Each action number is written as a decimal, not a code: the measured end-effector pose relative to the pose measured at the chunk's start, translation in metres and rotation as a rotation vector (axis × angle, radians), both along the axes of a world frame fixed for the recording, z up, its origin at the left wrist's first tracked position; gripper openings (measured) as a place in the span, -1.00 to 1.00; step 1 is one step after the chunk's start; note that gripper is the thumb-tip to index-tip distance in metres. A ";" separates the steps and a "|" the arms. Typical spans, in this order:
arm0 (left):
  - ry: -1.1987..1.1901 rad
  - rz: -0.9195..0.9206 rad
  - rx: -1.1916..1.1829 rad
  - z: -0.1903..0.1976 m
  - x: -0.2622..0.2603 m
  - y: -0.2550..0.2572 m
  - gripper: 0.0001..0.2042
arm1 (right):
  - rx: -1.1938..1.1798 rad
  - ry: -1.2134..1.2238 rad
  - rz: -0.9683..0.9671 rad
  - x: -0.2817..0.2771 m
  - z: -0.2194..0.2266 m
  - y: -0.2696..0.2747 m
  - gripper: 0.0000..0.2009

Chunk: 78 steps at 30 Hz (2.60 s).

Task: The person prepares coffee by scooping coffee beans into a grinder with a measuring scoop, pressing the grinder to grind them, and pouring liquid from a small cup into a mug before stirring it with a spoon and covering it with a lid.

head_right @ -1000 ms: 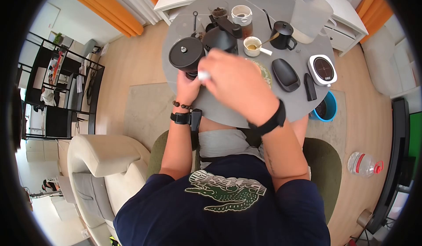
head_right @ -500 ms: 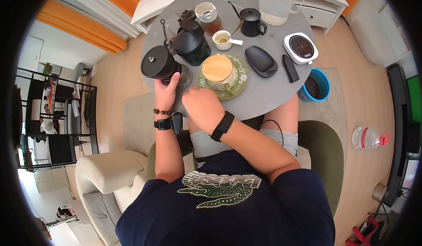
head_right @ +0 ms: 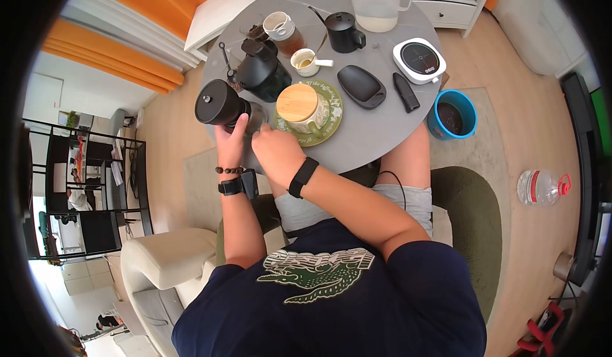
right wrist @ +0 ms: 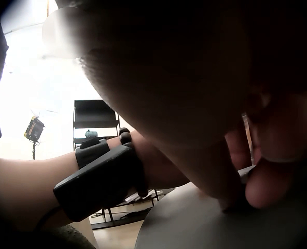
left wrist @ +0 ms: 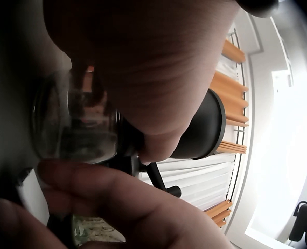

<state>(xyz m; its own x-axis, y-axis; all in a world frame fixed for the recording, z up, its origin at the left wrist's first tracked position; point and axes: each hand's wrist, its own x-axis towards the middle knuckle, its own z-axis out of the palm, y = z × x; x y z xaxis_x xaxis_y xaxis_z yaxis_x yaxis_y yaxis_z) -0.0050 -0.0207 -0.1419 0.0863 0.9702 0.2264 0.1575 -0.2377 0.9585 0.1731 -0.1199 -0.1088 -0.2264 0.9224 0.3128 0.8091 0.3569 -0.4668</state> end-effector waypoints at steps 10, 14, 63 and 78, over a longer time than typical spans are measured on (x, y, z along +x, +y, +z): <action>-0.041 0.039 0.195 0.019 0.012 0.000 -0.25 | 0.069 0.253 -0.054 0.026 0.103 0.013 -0.53; 0.242 0.059 0.335 0.013 0.005 0.005 -0.46 | 0.255 0.306 -0.012 0.008 0.118 0.037 -0.32; -0.125 0.046 0.080 0.012 0.011 0.000 -0.18 | -0.268 0.039 -0.170 0.199 0.059 -0.098 -0.26; -0.113 0.069 0.122 0.017 0.012 -0.003 -0.08 | -0.194 -0.189 -0.370 0.159 0.032 -0.074 -0.19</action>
<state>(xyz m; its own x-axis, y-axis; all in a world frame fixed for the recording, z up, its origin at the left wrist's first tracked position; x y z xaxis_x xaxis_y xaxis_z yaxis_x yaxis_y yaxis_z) 0.0074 -0.0233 -0.1247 -0.0118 0.9376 0.3475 0.0705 -0.3458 0.9356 0.3323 -0.1935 -0.0768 0.0924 0.9895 0.1113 0.9431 -0.0510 -0.3286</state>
